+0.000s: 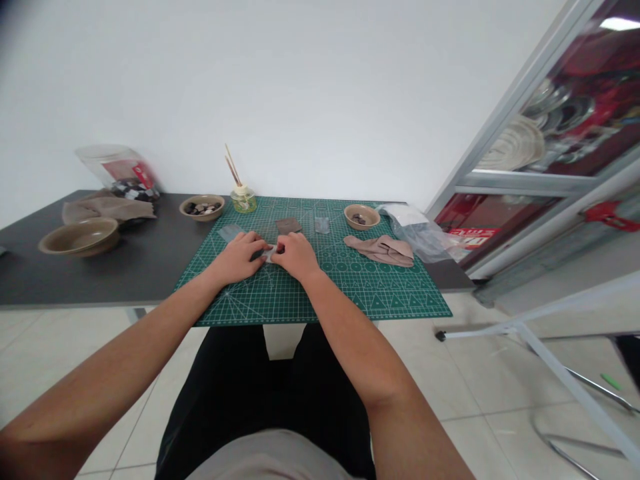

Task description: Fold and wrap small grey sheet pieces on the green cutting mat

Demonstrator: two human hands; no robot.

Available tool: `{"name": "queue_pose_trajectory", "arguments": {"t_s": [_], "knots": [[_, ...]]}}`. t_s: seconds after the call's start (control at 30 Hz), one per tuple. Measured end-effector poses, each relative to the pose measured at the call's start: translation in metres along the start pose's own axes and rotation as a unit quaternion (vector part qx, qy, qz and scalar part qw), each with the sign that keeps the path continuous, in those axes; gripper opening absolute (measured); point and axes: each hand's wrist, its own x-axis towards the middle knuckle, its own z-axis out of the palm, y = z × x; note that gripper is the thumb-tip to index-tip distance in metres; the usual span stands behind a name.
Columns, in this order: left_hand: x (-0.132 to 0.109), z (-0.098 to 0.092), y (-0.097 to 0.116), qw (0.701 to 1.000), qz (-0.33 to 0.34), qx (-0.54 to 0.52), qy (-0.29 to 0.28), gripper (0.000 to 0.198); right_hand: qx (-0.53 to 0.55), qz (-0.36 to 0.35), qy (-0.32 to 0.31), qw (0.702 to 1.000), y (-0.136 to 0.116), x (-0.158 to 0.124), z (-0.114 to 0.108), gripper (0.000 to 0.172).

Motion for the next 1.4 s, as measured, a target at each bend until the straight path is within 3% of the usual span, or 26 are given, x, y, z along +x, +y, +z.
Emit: {"name": "queue_pose_trajectory", "arguments": {"t_s": [0.3,0.53,0.83,1.07,1.3,1.4], "knots": [[0.0008,0.0010,-0.0017,1.000,-0.003,-0.023,0.007,0.026,0.037,-0.065,-0.048,0.996,0.0000,0.0008,-0.0013,0.017],[0.0006,0.0013,-0.0027,1.000,-0.005,-0.015,0.002,0.031,-0.040,-0.026,0.000,0.999,0.0016,-0.0006,-0.0026,0.014],[-0.0001,-0.0012,-0.0003,1.000,-0.014,-0.002,-0.012,0.037,0.003,-0.077,-0.038,0.996,0.0023,-0.0001,-0.0050,0.018],[0.0014,0.0020,-0.0031,0.999,0.004,-0.035,-0.027,0.040,-0.038,-0.022,-0.010,0.999,0.0037,-0.0010,-0.0060,0.014],[0.0032,0.0030,-0.0054,0.998,0.008,-0.064,-0.023,0.039,-0.017,-0.091,-0.041,0.995,0.0023,-0.0011,-0.0036,0.015],[0.0027,0.0017,-0.0055,0.998,0.014,-0.063,-0.023,0.039,-0.016,-0.085,-0.041,0.995,0.0032,-0.0025,-0.0047,0.017]]}}
